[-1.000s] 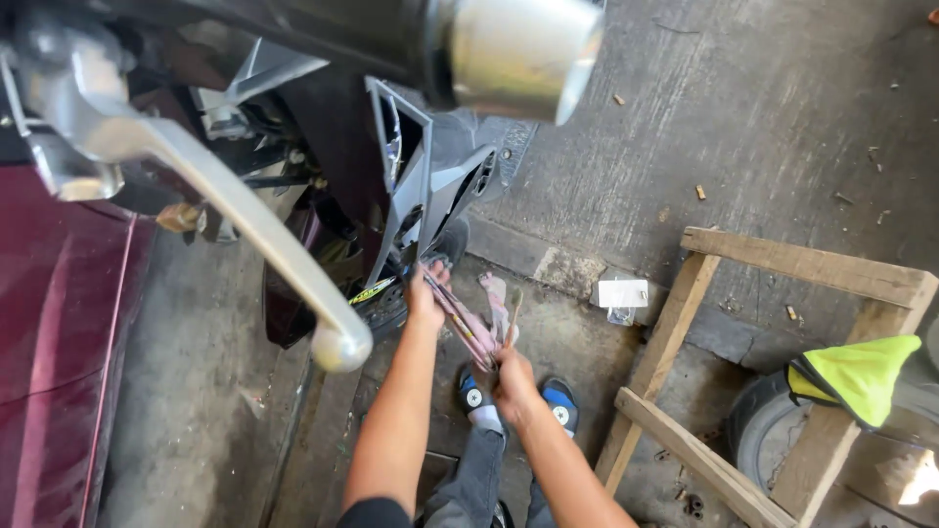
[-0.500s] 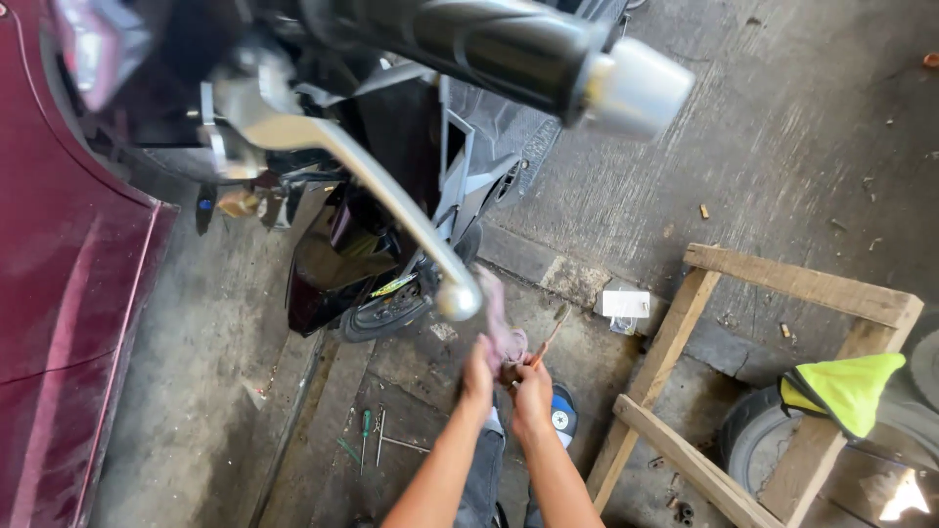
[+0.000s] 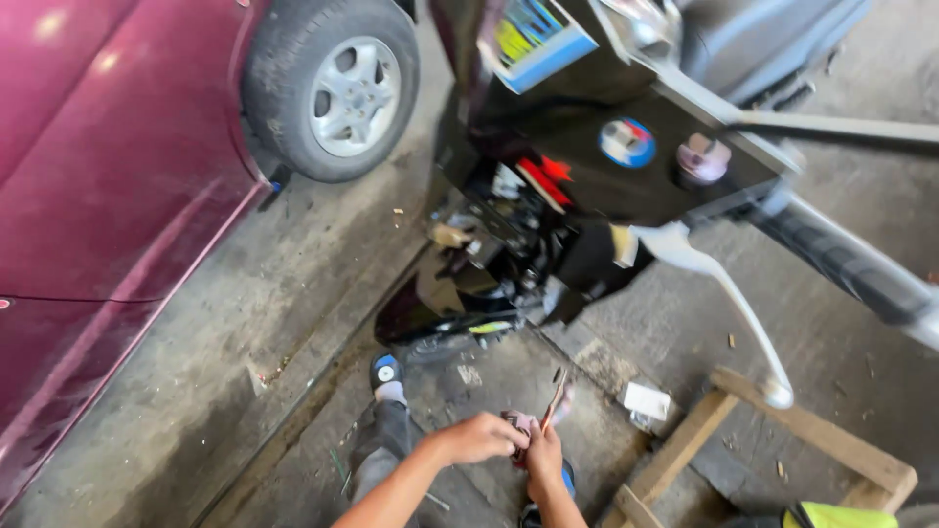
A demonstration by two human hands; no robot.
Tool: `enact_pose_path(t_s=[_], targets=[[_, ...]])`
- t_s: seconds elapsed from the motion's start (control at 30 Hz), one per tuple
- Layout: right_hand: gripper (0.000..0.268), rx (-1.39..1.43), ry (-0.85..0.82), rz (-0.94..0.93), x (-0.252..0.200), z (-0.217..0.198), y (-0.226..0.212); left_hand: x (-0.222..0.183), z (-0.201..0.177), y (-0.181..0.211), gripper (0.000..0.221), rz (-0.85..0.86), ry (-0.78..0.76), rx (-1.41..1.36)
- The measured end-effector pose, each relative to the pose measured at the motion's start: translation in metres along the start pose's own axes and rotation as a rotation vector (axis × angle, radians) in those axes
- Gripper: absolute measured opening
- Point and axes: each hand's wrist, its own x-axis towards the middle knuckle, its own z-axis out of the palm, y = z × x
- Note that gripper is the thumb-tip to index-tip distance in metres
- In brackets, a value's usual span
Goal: Cleaning the front forks and internal components of a motorcycle using a cloth and a brush
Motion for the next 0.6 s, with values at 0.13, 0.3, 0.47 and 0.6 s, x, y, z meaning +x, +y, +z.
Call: enact_pose_path(t_s=[0.13, 0.3, 0.47, 0.6], targets=[[0.032, 0.109, 0.087, -0.129, -0.016, 0.085, 0.001, -0.016, -0.137, -0.054, 0.037, 0.17, 0.544, -0.114], [0.036, 0.354, 0.392, -0.351, 0.057, 0.19, 0.077, 0.03, -0.327, -0.108, 0.066, 0.131, 0.759, 0.146], [0.031, 0.671, 0.569, -0.227, 0.035, 0.3, 0.077, 0.063, -0.382, -0.109, 0.092, 0.169, 0.109, -0.036], [0.047, 0.621, 0.705, -0.102, -0.005, 0.396, 0.014, 0.076, -0.401, -0.111, 0.112, -0.051, 0.024, 0.305]])
